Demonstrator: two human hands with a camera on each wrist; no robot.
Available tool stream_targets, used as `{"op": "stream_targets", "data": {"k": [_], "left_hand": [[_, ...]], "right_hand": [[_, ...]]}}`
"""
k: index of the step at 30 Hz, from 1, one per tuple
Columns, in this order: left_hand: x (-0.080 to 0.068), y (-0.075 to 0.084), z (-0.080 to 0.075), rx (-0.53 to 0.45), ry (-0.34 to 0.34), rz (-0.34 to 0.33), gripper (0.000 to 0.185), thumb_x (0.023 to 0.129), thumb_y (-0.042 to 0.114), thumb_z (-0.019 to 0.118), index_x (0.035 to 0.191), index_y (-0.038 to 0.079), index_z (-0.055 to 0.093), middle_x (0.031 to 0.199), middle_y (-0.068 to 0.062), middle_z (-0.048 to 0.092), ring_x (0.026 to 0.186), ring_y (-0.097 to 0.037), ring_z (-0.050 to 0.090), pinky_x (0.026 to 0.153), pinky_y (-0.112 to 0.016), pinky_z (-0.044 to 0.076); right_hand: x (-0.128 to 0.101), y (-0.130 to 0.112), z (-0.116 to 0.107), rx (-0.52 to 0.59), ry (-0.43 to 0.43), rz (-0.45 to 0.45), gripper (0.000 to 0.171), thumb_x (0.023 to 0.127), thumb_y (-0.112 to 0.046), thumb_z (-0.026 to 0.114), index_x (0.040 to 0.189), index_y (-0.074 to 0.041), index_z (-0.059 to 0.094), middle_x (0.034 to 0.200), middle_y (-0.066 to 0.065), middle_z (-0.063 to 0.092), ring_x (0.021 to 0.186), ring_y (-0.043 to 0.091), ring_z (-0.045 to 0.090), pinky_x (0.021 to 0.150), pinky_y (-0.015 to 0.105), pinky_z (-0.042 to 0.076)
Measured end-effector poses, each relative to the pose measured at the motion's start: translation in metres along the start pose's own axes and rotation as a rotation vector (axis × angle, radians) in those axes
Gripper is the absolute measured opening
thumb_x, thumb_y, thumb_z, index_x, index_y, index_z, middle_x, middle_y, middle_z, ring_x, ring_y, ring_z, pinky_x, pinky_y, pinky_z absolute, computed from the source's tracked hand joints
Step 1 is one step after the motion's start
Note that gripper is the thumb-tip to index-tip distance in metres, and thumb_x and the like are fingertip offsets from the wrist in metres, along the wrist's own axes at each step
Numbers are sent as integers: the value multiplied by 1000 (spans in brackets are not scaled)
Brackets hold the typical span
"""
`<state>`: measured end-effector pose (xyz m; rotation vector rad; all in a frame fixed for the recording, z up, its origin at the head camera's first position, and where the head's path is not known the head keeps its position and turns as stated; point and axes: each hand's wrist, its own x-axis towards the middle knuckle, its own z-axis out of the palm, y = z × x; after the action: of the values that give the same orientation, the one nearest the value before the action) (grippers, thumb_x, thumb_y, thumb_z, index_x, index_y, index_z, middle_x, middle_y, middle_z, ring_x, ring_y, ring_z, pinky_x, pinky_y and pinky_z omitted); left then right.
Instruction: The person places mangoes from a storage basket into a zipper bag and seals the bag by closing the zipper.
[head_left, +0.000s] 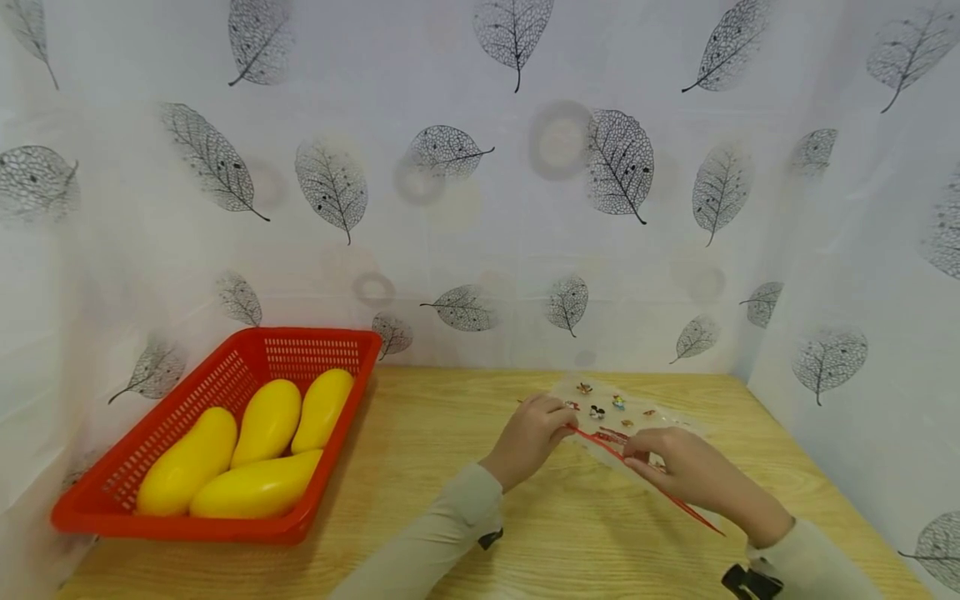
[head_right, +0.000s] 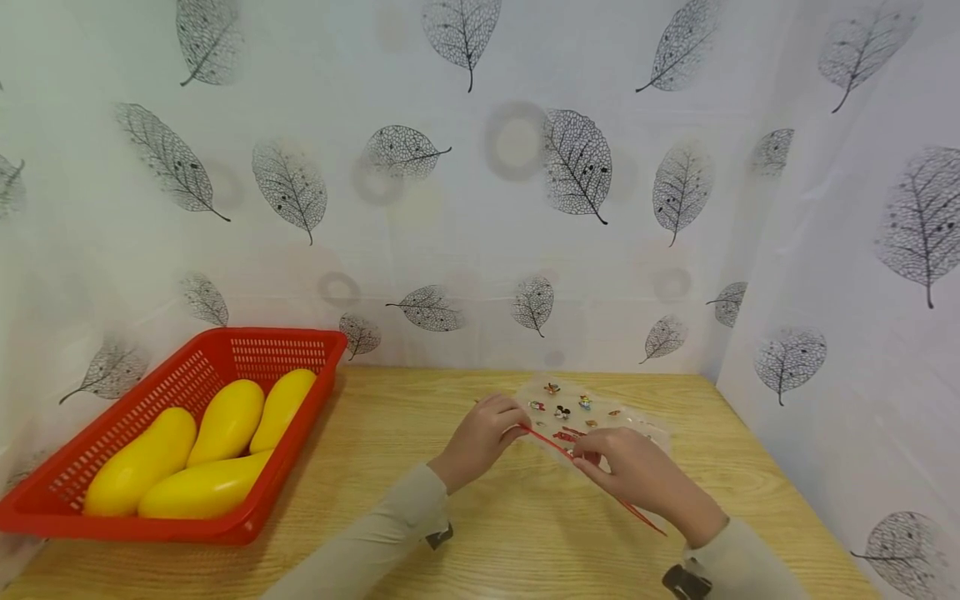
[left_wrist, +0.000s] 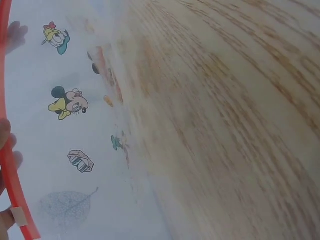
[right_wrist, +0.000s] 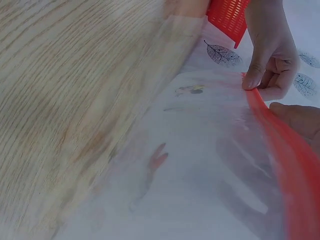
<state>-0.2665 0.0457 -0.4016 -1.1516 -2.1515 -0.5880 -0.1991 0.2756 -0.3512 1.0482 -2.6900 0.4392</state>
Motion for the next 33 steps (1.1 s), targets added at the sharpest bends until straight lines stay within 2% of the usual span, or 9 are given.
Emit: {"op": "stream_targets", "data": {"k": [3,12,16,21,26,29,33], "left_hand": [[-2,-1,-1,-12,21,17,4,83,17,68,87,18,68,88,7,67,85,-6,61,102,-28,43],[-6,-5,-3,-90,27,33,8,87,17,62,91,14,69,94,3,68,93,-9,63,109,-44,37],[-6,-6,-5,-105,38,56,7,87,18,62,89,14,68,91,3,67,91,-9,63,108,-45,37],[-6,-6,-7,-103,31,69,6,87,17,63,88,15,68,91,4,66,91,-9,62,109,-44,36],[-6,-5,-8,-39,37,101,7,84,18,67,91,16,68,92,4,66,91,-9,62,108,-41,38],[-5,-4,-11,36,50,133,15,82,21,71,96,17,68,95,5,66,91,-9,61,102,-32,43],[-3,-1,-15,113,68,184,28,79,23,75,105,17,67,102,3,65,98,-11,60,95,-24,45]], "right_hand": [[0,1,0,31,-9,13,9,90,-17,62,93,-15,70,78,-11,66,68,-9,52,58,22,48],[1,2,-4,73,-26,8,10,91,-19,60,94,-18,69,82,-15,64,72,-7,54,60,23,48],[3,-1,-4,32,3,-39,6,88,-17,65,92,-20,68,76,-18,60,67,-9,50,58,21,46],[5,-7,-1,-47,27,-90,11,81,-13,70,83,-23,65,66,-22,50,56,-10,40,54,17,40],[6,-12,3,-120,103,-62,19,76,-5,71,73,-22,62,59,-20,44,52,-10,30,46,12,30],[6,-14,5,-167,167,-55,22,73,-4,72,70,-22,59,57,-19,41,52,-10,26,45,12,27],[8,-15,8,-214,237,-59,22,70,-4,73,69,-21,59,56,-19,40,52,-9,24,44,11,25]]}}
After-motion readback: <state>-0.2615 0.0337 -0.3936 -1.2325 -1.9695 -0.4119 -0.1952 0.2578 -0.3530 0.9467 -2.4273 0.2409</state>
